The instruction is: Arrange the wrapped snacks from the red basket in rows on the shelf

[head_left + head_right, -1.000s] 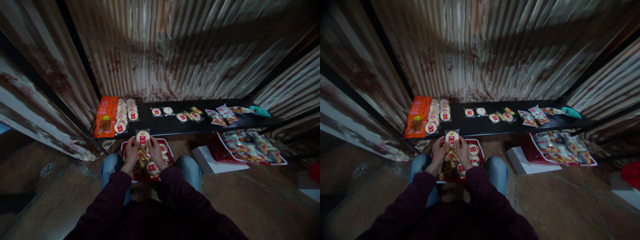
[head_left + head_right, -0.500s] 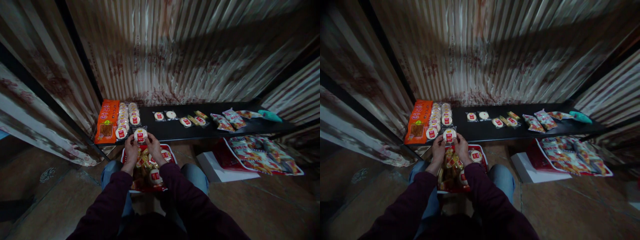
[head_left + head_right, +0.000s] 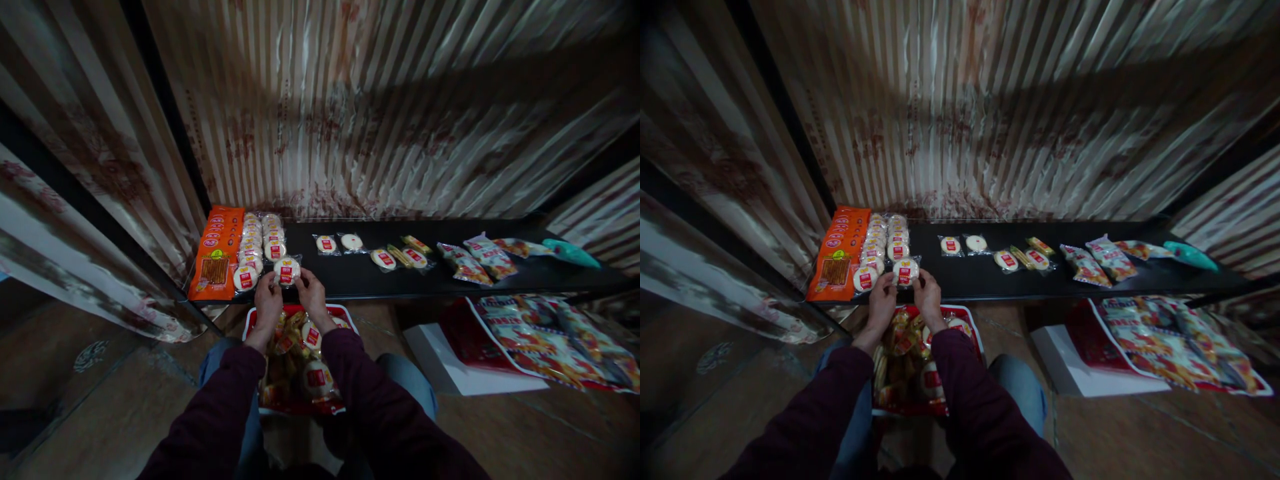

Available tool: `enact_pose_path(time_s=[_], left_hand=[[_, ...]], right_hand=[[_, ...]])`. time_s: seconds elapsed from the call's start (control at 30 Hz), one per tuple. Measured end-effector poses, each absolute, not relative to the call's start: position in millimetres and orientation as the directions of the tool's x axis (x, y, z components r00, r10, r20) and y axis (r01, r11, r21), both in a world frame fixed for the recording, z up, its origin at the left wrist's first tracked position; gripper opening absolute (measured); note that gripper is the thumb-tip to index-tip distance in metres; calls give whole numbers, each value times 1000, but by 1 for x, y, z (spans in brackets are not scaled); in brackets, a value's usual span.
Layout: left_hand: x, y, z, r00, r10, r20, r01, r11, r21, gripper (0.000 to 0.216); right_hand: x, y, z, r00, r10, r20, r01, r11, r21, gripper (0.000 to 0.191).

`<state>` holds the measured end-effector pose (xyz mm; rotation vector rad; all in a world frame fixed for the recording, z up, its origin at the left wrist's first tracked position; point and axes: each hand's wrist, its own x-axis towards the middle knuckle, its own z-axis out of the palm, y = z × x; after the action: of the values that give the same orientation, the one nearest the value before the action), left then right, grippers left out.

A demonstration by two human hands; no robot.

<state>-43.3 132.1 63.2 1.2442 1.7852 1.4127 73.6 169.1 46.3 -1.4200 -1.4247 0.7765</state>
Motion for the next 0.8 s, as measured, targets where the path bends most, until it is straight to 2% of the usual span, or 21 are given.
enact_pose_path(time_s=[0.2,0.5,0.8], left_hand=[[-44,142,62,-402,894,197,450,6,893,36],[-44,156,56,-327,870,369,616,-100,781,39],[-40,164,41,-282,893,352,638,-99,763,48]], right_hand=[[70,183,52,146,964,223,498,123,-858,30],[59,201,55,158,966,204,557,83,-826,29],[59,210,55,128,978,167,654,43,-755,30]])
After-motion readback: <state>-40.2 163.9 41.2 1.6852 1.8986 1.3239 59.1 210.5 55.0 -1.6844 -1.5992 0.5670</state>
